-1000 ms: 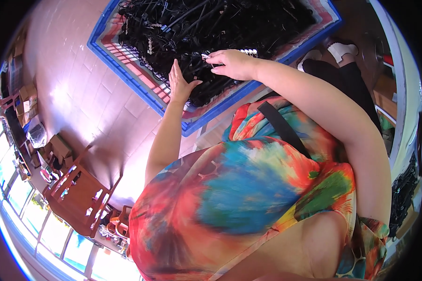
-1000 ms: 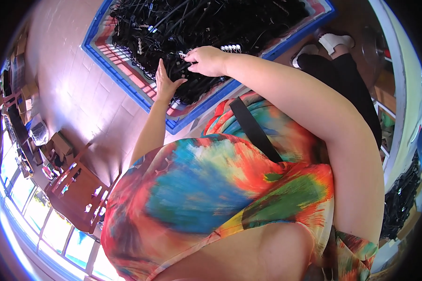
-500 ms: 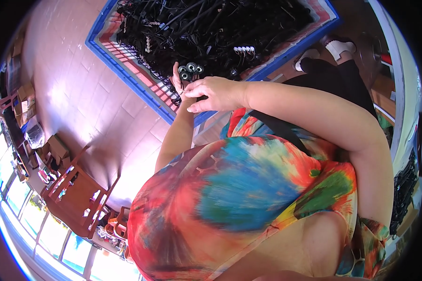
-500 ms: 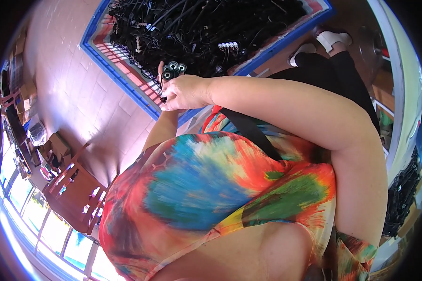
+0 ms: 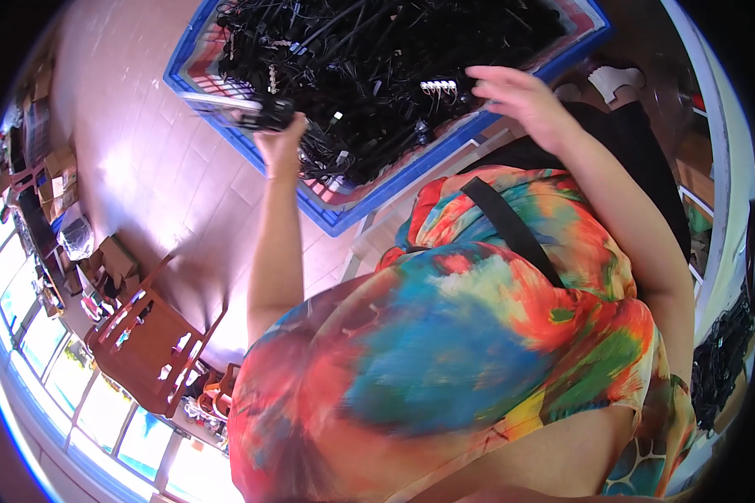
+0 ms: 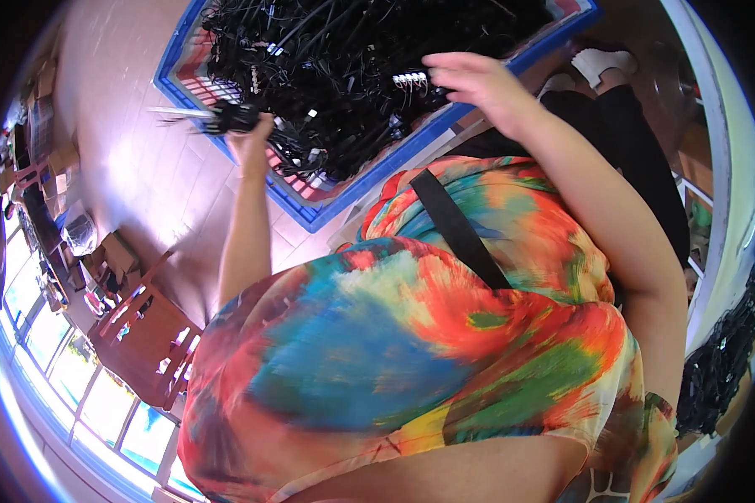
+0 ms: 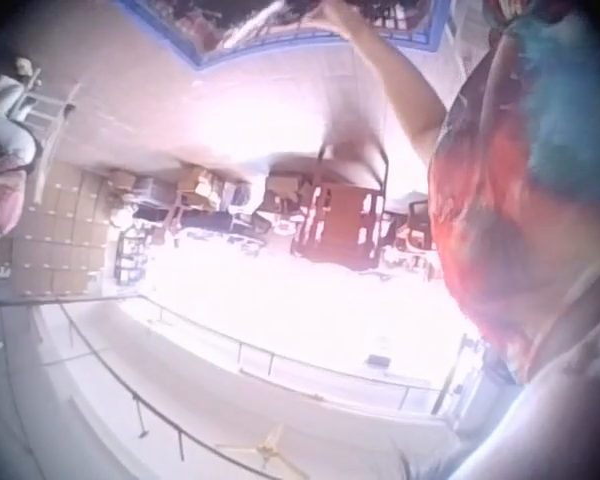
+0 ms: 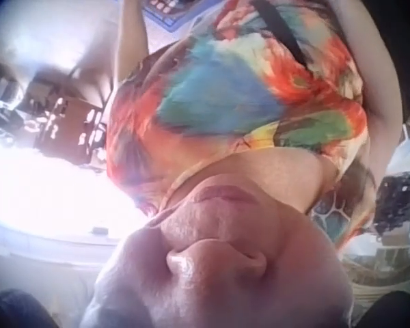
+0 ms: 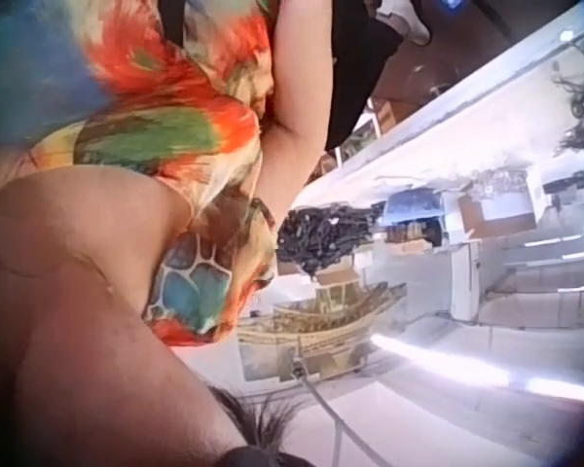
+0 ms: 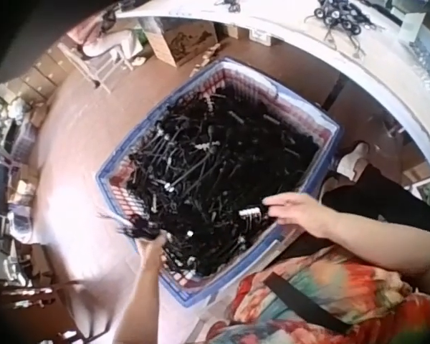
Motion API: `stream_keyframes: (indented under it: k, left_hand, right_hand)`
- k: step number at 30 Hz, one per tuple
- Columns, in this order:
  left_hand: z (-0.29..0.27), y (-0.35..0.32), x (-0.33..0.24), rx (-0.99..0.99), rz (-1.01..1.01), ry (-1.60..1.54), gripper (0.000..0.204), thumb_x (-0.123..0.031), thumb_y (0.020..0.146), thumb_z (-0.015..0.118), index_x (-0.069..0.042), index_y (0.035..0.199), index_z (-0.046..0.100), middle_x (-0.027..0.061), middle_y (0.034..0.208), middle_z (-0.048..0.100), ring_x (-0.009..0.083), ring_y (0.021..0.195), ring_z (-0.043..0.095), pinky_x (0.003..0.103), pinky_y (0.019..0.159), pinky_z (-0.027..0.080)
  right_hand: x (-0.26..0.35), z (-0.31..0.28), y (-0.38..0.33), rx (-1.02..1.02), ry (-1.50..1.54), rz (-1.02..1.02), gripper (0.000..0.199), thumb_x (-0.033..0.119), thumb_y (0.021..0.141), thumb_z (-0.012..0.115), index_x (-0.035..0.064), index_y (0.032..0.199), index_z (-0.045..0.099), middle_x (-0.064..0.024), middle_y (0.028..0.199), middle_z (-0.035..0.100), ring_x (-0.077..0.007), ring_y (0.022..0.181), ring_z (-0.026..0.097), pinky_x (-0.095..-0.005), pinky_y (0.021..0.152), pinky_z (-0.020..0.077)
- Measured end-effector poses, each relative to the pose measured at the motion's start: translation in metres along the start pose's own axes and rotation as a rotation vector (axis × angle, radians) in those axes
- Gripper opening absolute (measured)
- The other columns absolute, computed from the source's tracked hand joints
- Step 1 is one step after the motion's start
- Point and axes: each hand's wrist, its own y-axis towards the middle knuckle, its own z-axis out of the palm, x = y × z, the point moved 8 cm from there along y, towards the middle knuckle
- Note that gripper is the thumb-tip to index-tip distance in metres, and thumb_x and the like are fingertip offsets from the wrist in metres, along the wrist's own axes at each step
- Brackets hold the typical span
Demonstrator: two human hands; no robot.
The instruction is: The person assembles black electronic light fixtures by applying glue from an adhesive tube to internal fixture components, then fitting them into a black plastic housing along with a wiring harness and clear lens pieces.
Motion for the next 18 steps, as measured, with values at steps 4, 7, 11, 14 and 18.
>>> stream_keyframes:
  k: [4,7,11,14,18]
  left_hand:
    - [-0.013,0.033,-0.109,0.24,0.03,-0.399,0.035,0.005,0.07,0.055,-0.003,0.103,0.049,0.0055,0.084,0.055,0.0149,0.071,0.052,0.028,0.069,0.041]
    - [-0.024,0.018,-0.217,0.382,0.162,-0.544,0.033,0.006,0.073,0.051,-0.002,0.104,0.048,0.0094,0.092,0.054,0.0126,0.07,0.05,0.03,0.067,0.037]
    - [0.003,0.015,-0.243,0.344,0.29,-0.251,0.03,-0.001,0.075,0.055,-0.003,0.104,0.049,0.0069,0.091,0.054,0.0121,0.077,0.051,0.026,0.075,0.039]
    - [0.053,-0.013,-0.293,0.378,0.477,0.064,0.034,0.006,0.067,0.063,-0.007,0.096,0.049,0.0042,0.087,0.056,0.0138,0.079,0.055,0.024,0.073,0.043]
    - [0.148,-0.077,-0.36,0.921,0.167,-0.214,0.042,-0.001,0.061,0.064,-0.004,0.1,0.049,0.0068,0.09,0.055,0.0145,0.082,0.053,0.025,0.076,0.044]
  right_hand:
    - [-0.034,-0.087,-0.011,-0.131,0.43,0.068,0.039,0.021,0.086,0.049,0.0048,0.121,0.045,-0.004,0.114,0.052,-0.0124,0.104,0.048,-0.027,0.086,0.0381]
    - [-0.037,-0.107,-0.031,-0.198,0.492,0.031,0.027,0.019,0.087,0.047,0.0041,0.109,0.05,-0.0029,0.097,0.056,-0.011,0.088,0.052,-0.0231,0.076,0.0417]
    - [-0.052,-0.108,-0.025,-0.187,0.474,-0.021,0.017,0.017,0.087,0.049,0.0028,0.095,0.053,-0.0018,0.08,0.052,-0.0088,0.066,0.048,-0.0221,0.061,0.0428]
    - [-0.071,-0.105,-0.027,-0.135,0.489,-0.001,0.016,0.013,0.084,0.051,0.0056,0.097,0.057,-0.0014,0.082,0.056,-0.0092,0.071,0.052,-0.0218,0.064,0.0435]
    - [-0.079,-0.111,-0.041,-0.158,0.47,-0.028,0.014,0.019,0.083,0.054,0.0088,0.091,0.059,0.0029,0.08,0.057,-0.0057,0.07,0.051,-0.021,0.062,0.0426]
